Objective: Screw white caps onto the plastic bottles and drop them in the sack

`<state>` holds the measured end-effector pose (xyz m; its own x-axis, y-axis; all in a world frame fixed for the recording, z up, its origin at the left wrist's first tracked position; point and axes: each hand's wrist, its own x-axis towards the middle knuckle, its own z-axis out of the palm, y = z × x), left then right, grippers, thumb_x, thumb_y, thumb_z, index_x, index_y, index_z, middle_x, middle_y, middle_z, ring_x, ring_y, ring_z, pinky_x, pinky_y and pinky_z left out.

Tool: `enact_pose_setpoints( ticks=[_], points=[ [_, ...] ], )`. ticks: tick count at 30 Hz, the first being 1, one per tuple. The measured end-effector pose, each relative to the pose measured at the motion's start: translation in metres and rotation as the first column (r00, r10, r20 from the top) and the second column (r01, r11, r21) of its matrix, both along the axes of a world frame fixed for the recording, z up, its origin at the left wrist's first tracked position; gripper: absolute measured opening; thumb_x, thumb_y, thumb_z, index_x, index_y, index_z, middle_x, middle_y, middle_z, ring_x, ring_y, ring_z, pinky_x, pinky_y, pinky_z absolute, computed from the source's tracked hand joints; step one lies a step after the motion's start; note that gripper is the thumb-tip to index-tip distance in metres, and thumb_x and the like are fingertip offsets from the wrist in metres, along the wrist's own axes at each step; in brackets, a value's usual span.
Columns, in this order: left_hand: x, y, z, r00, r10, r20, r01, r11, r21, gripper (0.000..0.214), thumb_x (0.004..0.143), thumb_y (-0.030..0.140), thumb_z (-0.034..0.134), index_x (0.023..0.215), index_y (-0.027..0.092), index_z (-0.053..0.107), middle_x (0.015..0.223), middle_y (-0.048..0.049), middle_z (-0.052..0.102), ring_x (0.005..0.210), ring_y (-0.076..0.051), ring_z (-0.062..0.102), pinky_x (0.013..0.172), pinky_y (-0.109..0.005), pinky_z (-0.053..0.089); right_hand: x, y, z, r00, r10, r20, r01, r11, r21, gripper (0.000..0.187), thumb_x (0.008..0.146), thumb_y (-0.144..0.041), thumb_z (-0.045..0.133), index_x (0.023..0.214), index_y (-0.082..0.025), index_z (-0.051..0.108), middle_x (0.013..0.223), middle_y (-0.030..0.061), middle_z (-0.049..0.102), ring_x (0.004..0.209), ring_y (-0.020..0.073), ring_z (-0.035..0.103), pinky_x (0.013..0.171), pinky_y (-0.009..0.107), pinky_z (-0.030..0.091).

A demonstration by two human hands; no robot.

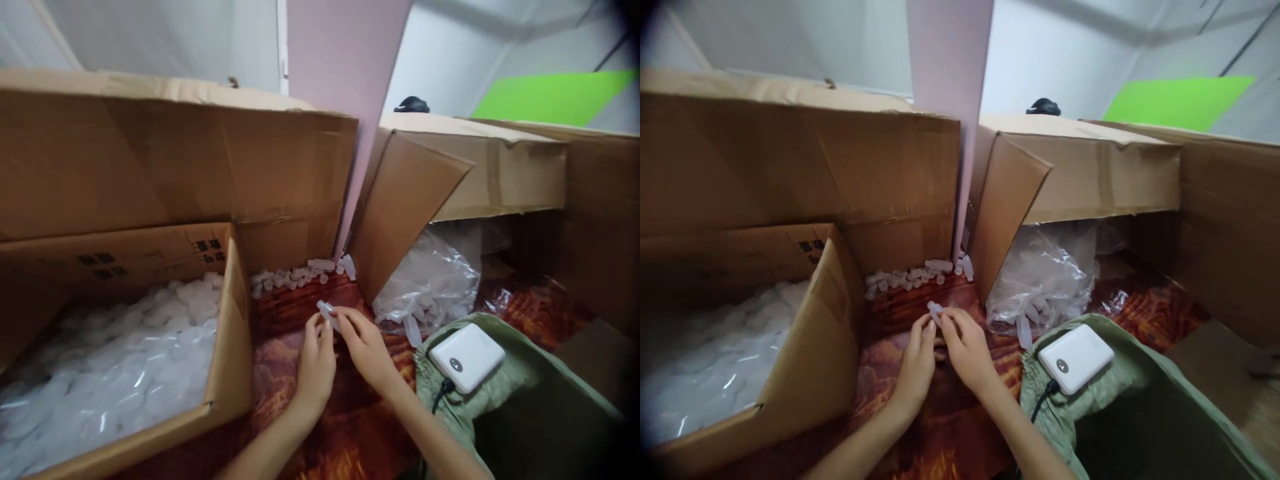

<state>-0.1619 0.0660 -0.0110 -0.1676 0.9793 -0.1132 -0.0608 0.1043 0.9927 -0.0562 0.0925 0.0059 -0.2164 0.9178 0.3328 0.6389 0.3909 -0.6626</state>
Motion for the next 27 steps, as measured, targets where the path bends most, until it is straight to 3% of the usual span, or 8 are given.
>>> enact_pose_setpoints(
  ticks=[3, 5, 7, 10, 13, 16, 22, 27],
  points=[
    [-0.004, 0.005, 0.004, 0.998, -0.035, 0.057, 0.035, 0.999, 0.004, 0.035, 0.094, 0.052, 0.042, 0.098, 0.019, 0.052, 0.094, -0.0076, 0.064, 0.087, -0.021, 0.062, 0.078, -0.031, 0.049, -0.002, -0.027, 0.003, 0.999, 0.023, -0.027, -0.023, 0.999, 0.029, 0.036, 0.103, -0.033, 0.029, 0.122, -0.018, 0.056, 0.116, 0.0079, 0.067, 0.107, 0.0162, 0.064, 0.09, 0.026, 0.052],
    [-0.004, 0.005, 0.005, 0.998, -0.026, 0.063, 0.026, 1.0, 0.003, 0.033, 0.093, 0.052, 0.045, 0.1, 0.02, 0.05, 0.09, -0.0058, 0.064, 0.083, -0.02, 0.062, 0.073, -0.029, 0.049, -0.006, -0.022, 0.005, 0.999, -0.029, -0.013, 0.03, 0.999, 0.045, 0.037, 0.104, -0.032, 0.026, 0.117, -0.017, 0.057, 0.108, 0.0081, 0.069, 0.1, 0.016, 0.066, 0.083, 0.025, 0.053],
    [-0.002, 0.003, 0.004, 1.0, 0.003, 0.029, -0.004, 1.0, 0.009, 0.029, 0.093, 0.047, 0.048, 0.103, 0.02, 0.05, 0.094, -0.0055, 0.064, 0.084, -0.019, 0.061, 0.075, -0.029, 0.047, -0.011, 0.002, 0.009, 0.996, -0.089, 0.029, 0.086, 0.994, 0.073, 0.035, 0.103, -0.029, 0.027, 0.115, -0.016, 0.057, 0.105, 0.0091, 0.068, 0.098, 0.0173, 0.065, 0.085, 0.027, 0.052],
    [0.0, -0.001, 0.003, 0.998, 0.055, -0.038, -0.054, 0.998, 0.022, 0.02, 0.091, 0.039, 0.052, 0.1, 0.021, 0.051, 0.093, -0.0039, 0.062, 0.082, -0.018, 0.058, 0.076, -0.029, 0.044, -0.015, 0.06, 0.015, 0.975, -0.164, 0.148, 0.146, 0.981, 0.128, 0.028, 0.098, -0.022, 0.04, 0.12, -0.01, 0.054, 0.12, 0.0145, 0.06, 0.116, 0.0237, 0.054, 0.102, 0.04, 0.042],
    [-0.001, -0.002, 0.003, 0.997, 0.07, -0.036, -0.069, 0.997, 0.022, 0.017, 0.091, 0.035, 0.052, 0.099, 0.021, 0.05, 0.087, -0.0023, 0.061, 0.076, -0.017, 0.057, 0.071, -0.028, 0.043, -0.016, 0.111, 0.012, 0.931, -0.237, 0.278, 0.207, 0.969, 0.133, 0.028, 0.095, -0.023, 0.054, 0.12, -0.011, 0.055, 0.123, 0.0125, 0.057, 0.116, 0.0257, 0.053, 0.1, 0.047, 0.043],
    [-0.004, -0.002, 0.005, 0.998, 0.068, -0.017, -0.068, 0.997, 0.026, 0.015, 0.091, 0.033, 0.052, 0.1, 0.021, 0.05, 0.087, -0.0028, 0.062, 0.077, -0.017, 0.057, 0.071, -0.028, 0.044, -0.016, 0.133, 0.0, 0.879, -0.28, 0.386, 0.247, 0.96, 0.132, 0.029, 0.093, -0.028, 0.061, 0.118, -0.014, 0.057, 0.12, 0.0092, 0.058, 0.109, 0.0241, 0.057, 0.095, 0.047, 0.047],
    [-0.003, -0.002, 0.004, 0.997, 0.078, 0.002, -0.078, 0.997, 0.027, 0.017, 0.092, 0.035, 0.05, 0.102, 0.021, 0.051, 0.089, -0.0044, 0.063, 0.079, -0.019, 0.059, 0.072, -0.03, 0.045, -0.007, 0.101, -0.02, 0.834, -0.28, 0.476, 0.231, 0.96, 0.16, 0.031, 0.094, -0.019, 0.055, 0.125, -0.013, 0.054, 0.125, 0.0127, 0.054, 0.111, 0.0254, 0.055, 0.094, 0.046, 0.047],
    [-0.002, -0.004, -0.001, 0.984, 0.174, 0.041, -0.176, 0.983, 0.046, 0.028, 0.091, 0.037, 0.051, 0.112, 0.019, 0.05, 0.113, -0.0112, 0.061, 0.106, -0.024, 0.058, 0.094, -0.039, 0.044, 0.015, 0.054, -0.012, 0.89, -0.171, 0.424, 0.123, 0.983, 0.138, 0.04, 0.089, -0.007, 0.036, 0.125, -0.006, 0.053, 0.119, 0.0216, 0.059, 0.107, 0.0296, 0.058, 0.093, 0.047, 0.047]
  ],
)
